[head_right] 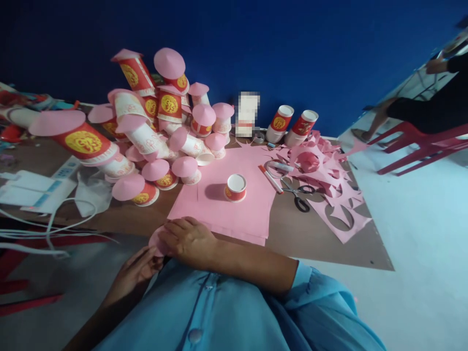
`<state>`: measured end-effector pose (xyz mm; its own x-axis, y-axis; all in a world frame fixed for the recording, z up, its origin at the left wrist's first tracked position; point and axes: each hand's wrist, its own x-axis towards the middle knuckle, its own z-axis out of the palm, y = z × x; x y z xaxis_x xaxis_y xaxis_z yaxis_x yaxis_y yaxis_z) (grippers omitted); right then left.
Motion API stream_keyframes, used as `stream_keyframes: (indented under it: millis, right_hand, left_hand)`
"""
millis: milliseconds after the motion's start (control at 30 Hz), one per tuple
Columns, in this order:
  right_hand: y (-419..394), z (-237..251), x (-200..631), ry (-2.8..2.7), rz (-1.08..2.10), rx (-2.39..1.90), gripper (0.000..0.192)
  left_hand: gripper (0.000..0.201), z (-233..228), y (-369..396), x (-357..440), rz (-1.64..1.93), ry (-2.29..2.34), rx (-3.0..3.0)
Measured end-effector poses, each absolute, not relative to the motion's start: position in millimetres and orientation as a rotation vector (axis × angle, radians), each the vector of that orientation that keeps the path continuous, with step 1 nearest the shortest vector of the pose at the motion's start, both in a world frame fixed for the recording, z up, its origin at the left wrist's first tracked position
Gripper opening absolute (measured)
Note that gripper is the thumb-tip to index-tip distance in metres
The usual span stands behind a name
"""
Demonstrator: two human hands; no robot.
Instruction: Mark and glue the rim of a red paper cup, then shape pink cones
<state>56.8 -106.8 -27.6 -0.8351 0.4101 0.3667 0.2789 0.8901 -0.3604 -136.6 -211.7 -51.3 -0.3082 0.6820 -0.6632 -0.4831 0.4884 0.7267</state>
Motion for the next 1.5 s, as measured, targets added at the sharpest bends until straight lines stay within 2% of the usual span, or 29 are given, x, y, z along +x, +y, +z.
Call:
stream_keyframes:
  millis: [133,233,367,467,567,800,1267,1500]
  right_hand:
    - [-103.5,-7.3,93.1,-2.263,0.747,-0.707,0.04]
    - [-92.9,12.1,132.1,-1.867,1.101,-0.954,0.031]
    - [-77.6,25.3,175.7,-1.446,1.554,-1.101,0.04]
    - [-69.1,25.6,192.5,-1.249,1.72,-1.051,0.046]
    - [-60.1,25.4,198.5,-1.089,1.784,-1.003,0.048]
    - [-38.2,25.8,202.2,-0.87,1.841,-0.951,0.053]
    - [-20.7,23.0,209.6,-0.873,1.789,-1.019,0.046]
    - [-17.0,6.1,210.2,-0.926,1.768,-1.056,0.047]
  left_hand:
    - [0.053,-23.4,-200.2,-134.2,1.207,1.416,0.335]
    - [0.049,6.7,-171.1,-121.5,1.229,1.309,0.605]
    - [0.049,35.5,-115.0,-86.0,1.013,1.107,0.836]
    - [0.043,46.9,-74.4,-55.2,0.831,0.974,0.98]
    - [0.041,53.0,-44.7,-33.7,0.762,0.934,1.073]
    - [0.05,48.6,-20.5,-31.8,0.705,1.014,1.071]
    - [0.051,45.7,2.0,-28.1,0.748,1.097,1.021]
    - [0.056,36.9,3.3,-26.8,0.727,1.162,0.994]
